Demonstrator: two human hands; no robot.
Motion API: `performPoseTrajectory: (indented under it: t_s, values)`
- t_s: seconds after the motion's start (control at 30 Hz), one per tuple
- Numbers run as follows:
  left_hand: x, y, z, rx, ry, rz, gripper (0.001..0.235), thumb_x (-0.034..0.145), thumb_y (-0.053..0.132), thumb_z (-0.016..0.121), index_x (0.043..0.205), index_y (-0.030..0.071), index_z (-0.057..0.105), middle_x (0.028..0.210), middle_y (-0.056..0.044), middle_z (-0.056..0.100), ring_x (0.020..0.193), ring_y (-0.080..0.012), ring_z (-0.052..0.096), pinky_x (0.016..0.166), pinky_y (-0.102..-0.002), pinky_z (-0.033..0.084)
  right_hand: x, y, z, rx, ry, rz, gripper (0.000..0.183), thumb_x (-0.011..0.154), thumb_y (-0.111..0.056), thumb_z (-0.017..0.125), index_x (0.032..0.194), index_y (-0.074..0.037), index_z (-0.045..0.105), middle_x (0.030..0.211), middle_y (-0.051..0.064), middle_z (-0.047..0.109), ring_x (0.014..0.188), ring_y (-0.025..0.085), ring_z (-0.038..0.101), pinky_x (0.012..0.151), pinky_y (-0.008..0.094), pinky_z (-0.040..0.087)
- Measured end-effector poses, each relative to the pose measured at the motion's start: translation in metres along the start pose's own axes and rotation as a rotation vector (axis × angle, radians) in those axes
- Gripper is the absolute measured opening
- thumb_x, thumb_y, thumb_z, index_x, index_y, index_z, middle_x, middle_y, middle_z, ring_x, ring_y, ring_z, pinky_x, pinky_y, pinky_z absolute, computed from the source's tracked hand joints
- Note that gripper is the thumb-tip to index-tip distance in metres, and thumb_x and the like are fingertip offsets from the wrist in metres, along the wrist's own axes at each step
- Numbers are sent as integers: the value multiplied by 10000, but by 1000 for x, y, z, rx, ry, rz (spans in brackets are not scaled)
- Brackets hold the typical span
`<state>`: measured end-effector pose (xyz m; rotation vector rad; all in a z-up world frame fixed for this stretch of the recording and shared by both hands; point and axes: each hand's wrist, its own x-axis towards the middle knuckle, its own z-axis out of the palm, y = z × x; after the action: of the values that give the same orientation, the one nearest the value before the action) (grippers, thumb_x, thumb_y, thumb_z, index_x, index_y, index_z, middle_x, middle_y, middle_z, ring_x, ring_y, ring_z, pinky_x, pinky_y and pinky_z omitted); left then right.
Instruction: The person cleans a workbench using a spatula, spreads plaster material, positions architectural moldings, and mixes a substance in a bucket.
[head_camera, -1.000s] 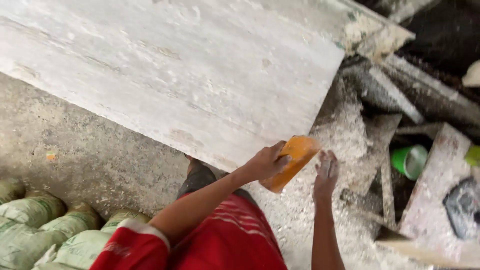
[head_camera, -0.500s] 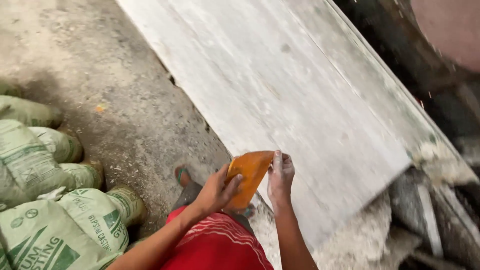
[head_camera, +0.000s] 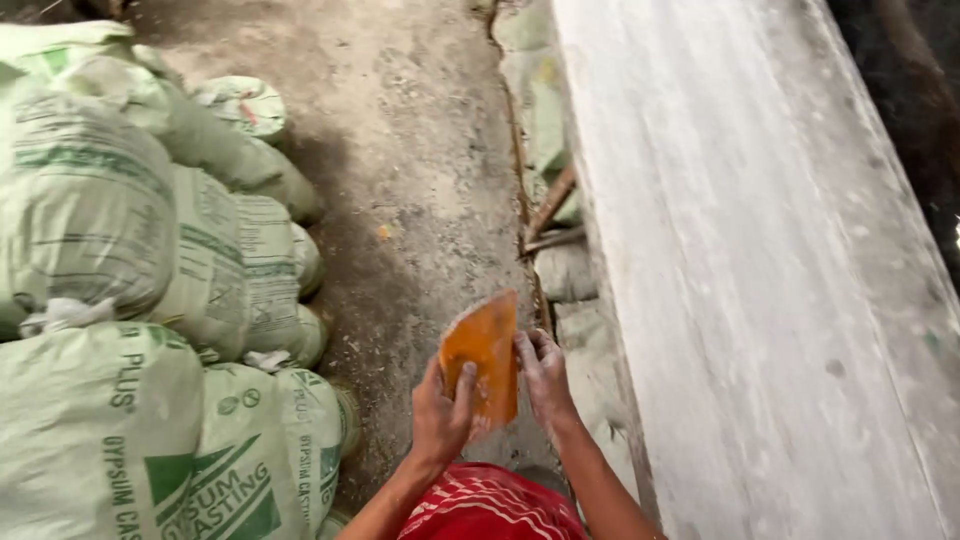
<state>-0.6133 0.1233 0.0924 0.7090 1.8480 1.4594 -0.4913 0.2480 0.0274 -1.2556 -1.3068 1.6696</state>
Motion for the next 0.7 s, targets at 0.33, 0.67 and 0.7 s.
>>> performPoseTrajectory:
  t_s: [0.33,0.67,0.7]
  values:
    - [146,43,-70,-190,518,-46,326,998,303,568,1210,58,605,1042,-84,684,917,-205,698,694,-354,603,114,6,102,-207,-340,78,224,987,-304,634,880,-107,628,726,20,588,631,118,616,618,290,490]
    - [359,60,-65,-116,696,77,463,1026,298,545,1400,34,477,1177,-116,625,1043,-243,658,823,-372,550,336,-71,89,-830,-458,116,247,971,-307,602,1038,-157,786,990,-9,805,837,132,694,738,298,498]
    - [374,65,-57,-107,640,-7,448,1015,323,540,1371,53,508,1154,-92,648,1026,-234,678,790,-381,555,363,-88,89,-820,-394,80,217,970,-267,611,1058,-177,788,892,-9,807,686,102,651,649,275,496]
